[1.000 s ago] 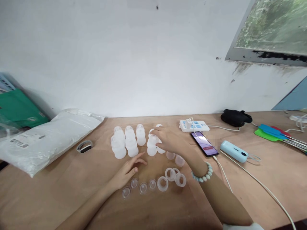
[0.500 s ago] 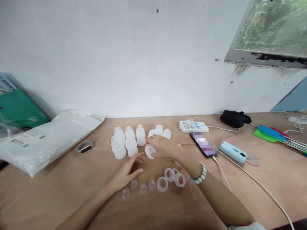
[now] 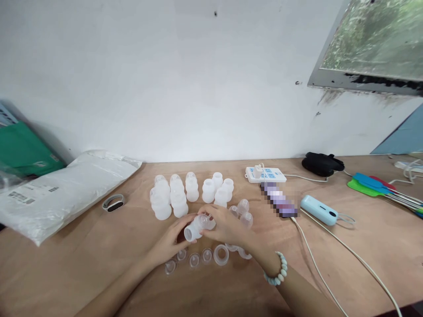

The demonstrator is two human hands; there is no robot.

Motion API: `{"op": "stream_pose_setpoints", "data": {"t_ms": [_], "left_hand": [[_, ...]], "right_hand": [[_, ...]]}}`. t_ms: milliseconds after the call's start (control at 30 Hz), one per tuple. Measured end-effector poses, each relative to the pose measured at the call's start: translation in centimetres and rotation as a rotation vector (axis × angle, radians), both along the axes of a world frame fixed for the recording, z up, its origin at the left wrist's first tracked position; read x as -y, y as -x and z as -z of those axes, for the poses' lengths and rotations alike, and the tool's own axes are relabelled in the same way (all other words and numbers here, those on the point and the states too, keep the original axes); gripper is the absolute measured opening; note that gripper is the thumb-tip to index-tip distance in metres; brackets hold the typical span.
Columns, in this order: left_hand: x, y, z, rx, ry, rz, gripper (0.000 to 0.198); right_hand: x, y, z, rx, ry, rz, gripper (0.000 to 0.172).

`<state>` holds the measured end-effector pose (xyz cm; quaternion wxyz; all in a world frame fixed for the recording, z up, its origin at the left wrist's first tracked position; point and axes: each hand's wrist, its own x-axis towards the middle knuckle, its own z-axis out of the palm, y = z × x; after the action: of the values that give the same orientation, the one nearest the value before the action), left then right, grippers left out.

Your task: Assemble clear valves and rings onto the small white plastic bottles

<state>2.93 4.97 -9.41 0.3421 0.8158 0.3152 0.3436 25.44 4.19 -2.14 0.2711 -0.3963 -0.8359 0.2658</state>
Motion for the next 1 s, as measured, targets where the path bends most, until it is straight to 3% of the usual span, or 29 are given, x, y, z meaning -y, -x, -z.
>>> {"op": "stream_pose_setpoints", "data": {"t_ms": [167,367,567,767,1000], "left_hand": [[0.3,0.4,-0.1,0.05,-0.027,-0.025,0.044],[0.2,0.6,-0.1,0.048,-0.062,-0.121,0.032],[0.2,0.6,-0.5,0.009,-0.039,-0.15,0.04],[0.7,0.2,-1.5,-0.011,-0.014,-0.178,0.042],[1.3,0.1,-2.6,-0.045,-0.052,-0.175,0.04]], "right_hand": [[0.8,0.1,1.0,-0.196,0.032,0.01,0.034],[0.7,-0.8,2.5,-0.312,-0.046,0.037,0.037],[1.2,-0.7,2.9,-0.273,-0.16,-0.055,0.029],[1.6,-0.2,3.1,-0.159,-0.329,-0.133,0.044],[1.6,-0.3,3.3,-0.19,-0.298,-0.144,0.035]]}}
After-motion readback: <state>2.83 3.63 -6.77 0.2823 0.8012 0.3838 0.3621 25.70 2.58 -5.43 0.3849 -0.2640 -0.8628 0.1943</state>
